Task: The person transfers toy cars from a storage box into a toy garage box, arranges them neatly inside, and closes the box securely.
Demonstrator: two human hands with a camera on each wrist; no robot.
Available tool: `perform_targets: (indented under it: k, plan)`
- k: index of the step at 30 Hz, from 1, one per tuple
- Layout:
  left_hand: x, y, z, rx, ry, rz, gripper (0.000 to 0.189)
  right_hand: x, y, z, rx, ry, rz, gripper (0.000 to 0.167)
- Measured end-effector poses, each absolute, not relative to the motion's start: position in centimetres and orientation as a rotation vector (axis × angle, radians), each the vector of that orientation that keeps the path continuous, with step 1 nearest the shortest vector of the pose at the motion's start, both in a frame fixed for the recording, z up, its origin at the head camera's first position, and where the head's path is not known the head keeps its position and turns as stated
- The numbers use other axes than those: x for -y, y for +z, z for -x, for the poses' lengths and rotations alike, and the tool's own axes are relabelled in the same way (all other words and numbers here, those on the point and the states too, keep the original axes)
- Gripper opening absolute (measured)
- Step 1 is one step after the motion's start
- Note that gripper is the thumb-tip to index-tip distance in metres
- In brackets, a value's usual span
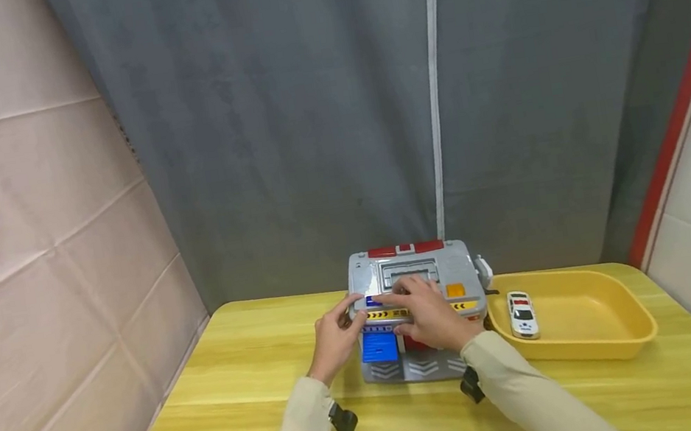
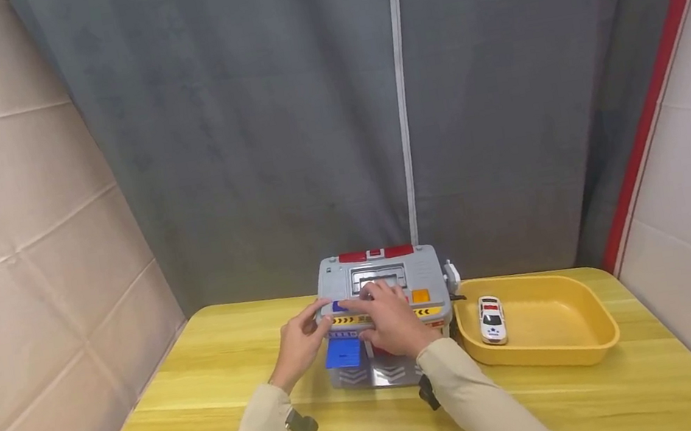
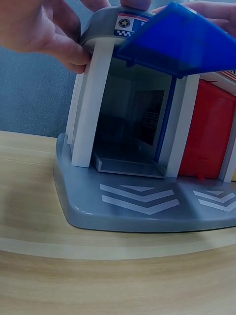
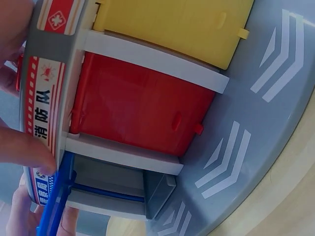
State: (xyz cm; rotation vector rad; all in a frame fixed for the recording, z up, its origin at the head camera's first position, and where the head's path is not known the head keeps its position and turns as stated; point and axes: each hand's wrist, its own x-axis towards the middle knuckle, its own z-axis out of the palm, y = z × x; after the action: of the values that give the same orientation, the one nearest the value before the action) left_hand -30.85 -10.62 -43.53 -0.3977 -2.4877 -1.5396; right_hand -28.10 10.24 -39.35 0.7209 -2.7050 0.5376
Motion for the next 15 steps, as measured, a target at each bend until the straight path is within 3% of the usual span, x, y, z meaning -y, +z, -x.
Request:
perform_targets:
  k: [15]
  plan:
    - [10.98, -43.65, 30.81, 2.49, -1.539, 0.391, 0.031, -10.45, -38.9, 27.54, 2.701, 0.371, -0.772, 0.067]
